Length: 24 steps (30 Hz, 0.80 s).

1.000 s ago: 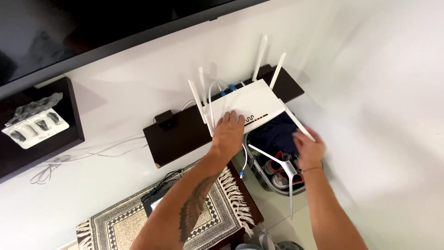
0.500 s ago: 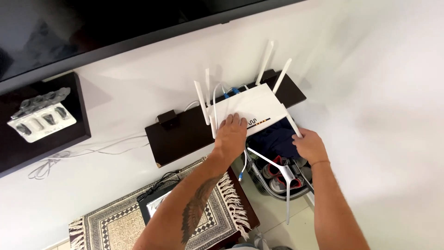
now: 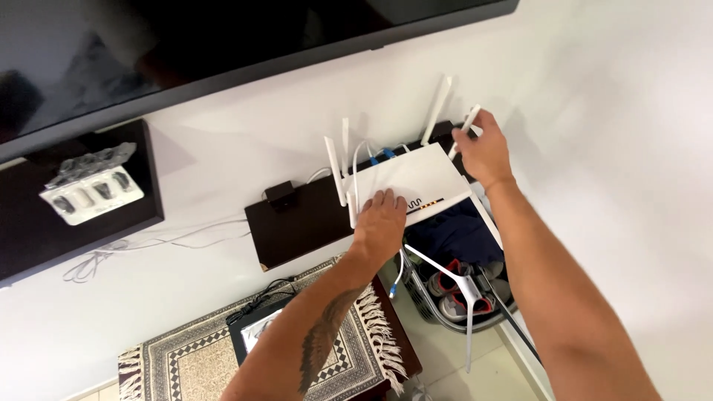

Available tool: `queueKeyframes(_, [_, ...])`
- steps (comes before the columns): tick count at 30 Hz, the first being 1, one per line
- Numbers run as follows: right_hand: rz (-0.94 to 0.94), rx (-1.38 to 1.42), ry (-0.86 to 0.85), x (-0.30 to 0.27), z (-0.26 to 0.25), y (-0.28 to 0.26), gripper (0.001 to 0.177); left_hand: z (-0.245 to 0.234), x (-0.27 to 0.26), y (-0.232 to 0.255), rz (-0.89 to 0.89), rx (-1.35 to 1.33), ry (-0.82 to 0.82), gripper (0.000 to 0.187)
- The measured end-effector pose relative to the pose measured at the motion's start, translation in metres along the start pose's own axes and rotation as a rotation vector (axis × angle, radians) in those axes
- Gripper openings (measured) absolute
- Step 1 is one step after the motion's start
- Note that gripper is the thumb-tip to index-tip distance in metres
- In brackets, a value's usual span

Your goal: Cleaning and organizing various electronic devices including a Blu-ray player, a router, and a remote control.

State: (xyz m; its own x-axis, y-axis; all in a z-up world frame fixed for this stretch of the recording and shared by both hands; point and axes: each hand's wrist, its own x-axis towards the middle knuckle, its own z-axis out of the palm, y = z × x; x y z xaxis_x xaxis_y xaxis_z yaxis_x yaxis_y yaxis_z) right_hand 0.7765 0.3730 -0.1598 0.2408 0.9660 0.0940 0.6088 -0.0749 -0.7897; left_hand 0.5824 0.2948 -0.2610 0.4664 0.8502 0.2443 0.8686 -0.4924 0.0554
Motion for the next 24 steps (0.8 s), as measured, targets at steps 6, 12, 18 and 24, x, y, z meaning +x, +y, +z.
queueKeyframes(6, [-0.093,-0.067,0.071,-0.007,-0.008,0.016,0.022,-0.010,0.002,0.002,-0.011,0.005,-0.072,0.046])
queueKeyframes(12, [0.020,0.574,0.203,-0.077,-0.008,0.042,0.014,-0.016,0.002,0.002,-0.016,-0.031,-0.091,0.047])
queueKeyframes(18, [0.084,0.356,0.240,-0.093,0.003,0.085,0.019,-0.025,0.002,0.006,-0.026,-0.010,-0.104,0.045])
queueKeyframes(24, [0.167,0.100,0.228,-0.093,0.003,0.096,0.025,-0.014,0.002,0.004,-0.015,0.002,-0.058,0.049])
